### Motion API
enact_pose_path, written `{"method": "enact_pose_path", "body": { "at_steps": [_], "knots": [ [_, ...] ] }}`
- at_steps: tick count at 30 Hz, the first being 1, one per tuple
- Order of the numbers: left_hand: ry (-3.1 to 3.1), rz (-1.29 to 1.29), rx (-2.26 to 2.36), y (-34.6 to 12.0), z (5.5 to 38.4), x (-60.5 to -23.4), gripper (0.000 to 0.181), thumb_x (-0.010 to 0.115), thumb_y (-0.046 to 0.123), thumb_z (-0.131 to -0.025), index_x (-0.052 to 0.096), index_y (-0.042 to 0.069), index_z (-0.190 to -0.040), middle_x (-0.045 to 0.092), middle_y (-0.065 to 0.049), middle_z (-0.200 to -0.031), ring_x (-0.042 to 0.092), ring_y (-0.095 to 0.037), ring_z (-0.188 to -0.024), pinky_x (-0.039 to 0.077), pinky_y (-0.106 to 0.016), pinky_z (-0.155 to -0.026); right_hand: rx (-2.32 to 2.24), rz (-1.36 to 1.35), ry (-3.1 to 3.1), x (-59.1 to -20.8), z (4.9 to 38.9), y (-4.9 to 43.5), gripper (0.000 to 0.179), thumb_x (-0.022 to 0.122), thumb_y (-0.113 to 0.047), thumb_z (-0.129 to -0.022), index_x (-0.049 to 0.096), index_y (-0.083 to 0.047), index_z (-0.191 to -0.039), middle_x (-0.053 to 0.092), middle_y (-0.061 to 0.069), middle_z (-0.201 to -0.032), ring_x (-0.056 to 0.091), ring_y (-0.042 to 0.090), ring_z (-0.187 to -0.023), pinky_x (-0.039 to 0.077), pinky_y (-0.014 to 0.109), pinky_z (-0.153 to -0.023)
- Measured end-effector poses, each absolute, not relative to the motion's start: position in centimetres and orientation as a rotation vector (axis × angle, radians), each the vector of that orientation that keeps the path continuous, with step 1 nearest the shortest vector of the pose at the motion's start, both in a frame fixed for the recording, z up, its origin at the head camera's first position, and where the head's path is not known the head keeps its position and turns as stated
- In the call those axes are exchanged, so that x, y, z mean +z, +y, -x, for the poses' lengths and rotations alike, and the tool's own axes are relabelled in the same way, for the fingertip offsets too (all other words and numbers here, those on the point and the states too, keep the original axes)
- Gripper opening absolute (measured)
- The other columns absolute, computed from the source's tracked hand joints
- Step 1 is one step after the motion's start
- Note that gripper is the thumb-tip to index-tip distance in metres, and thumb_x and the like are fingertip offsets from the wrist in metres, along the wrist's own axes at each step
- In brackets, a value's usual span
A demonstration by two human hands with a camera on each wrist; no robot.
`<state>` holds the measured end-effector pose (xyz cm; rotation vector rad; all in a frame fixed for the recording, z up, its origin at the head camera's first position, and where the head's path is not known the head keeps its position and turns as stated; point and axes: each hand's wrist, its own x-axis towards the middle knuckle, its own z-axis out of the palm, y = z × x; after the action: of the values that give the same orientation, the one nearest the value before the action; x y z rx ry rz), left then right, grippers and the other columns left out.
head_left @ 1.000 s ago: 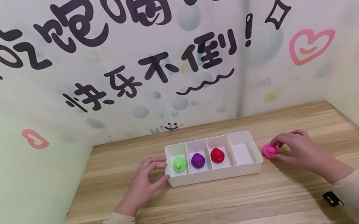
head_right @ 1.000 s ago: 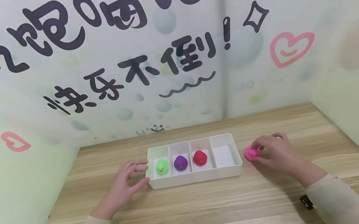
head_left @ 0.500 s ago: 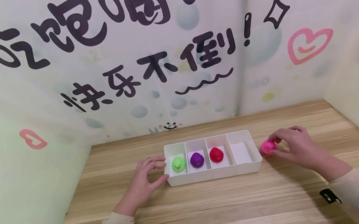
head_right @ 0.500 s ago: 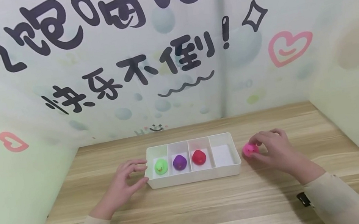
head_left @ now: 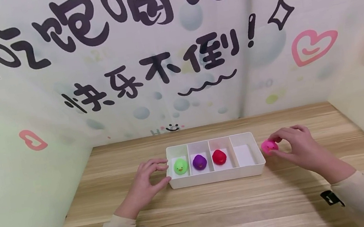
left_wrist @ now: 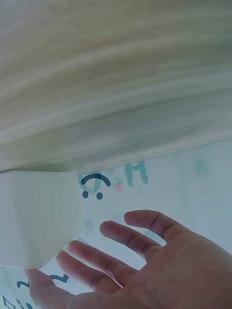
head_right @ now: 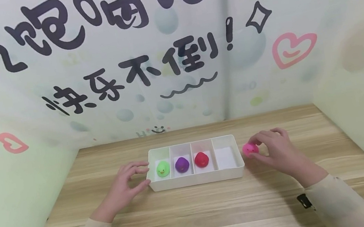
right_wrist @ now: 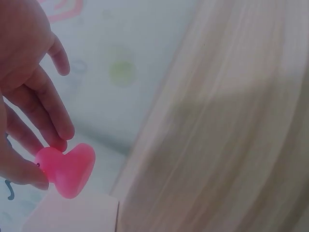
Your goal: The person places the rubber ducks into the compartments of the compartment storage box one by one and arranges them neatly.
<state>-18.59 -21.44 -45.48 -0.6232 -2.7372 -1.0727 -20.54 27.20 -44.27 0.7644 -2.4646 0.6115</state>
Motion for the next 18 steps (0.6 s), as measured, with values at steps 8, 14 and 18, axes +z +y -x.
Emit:
{"method": "enact_pose_path", "body": {
  "at_steps": [8,14,18],
  "knots": [
    [-2.748,0.619,-1.067,-21.4,18.7,-45.5,0.027,0.082,0.019,-0.089,0.072,0.013,-0.114,0.064,0.003,-0.139,0.051,-0.026,-0.124,0.045,-0.053,-0.104,0.705,-0.722,-2.485,-43.6,20.4,26.5,0.037,0.093,-0.011,-0.070,0.073,-0.015,-0.101,0.071,-0.007,-0.091,0.060,0.015,-0.087,0.030,0.054,-0.093],
    [-2.755,0.613,-1.069,-21.4,18.7,-45.6,0.028,0.082,0.021,-0.089,0.072,0.013,-0.115,0.063,0.003,-0.140,0.051,-0.026,-0.125,0.045,-0.054,-0.105,0.710,-0.720,-2.472,-42.9,20.5,26.0,0.039,0.094,-0.011,-0.069,0.073,-0.016,-0.101,0.071,-0.008,-0.092,0.061,0.014,-0.088,0.030,0.055,-0.095],
    [-2.754,0.610,-1.081,-21.4,18.7,-45.6,0.028,0.082,0.020,-0.090,0.072,0.013,-0.115,0.063,0.003,-0.140,0.051,-0.026,-0.126,0.045,-0.055,-0.106,0.720,-0.713,-2.462,-42.5,20.5,25.6,0.039,0.095,-0.012,-0.069,0.073,-0.016,-0.101,0.071,-0.009,-0.093,0.062,0.015,-0.089,0.030,0.055,-0.098]
  ]
}}
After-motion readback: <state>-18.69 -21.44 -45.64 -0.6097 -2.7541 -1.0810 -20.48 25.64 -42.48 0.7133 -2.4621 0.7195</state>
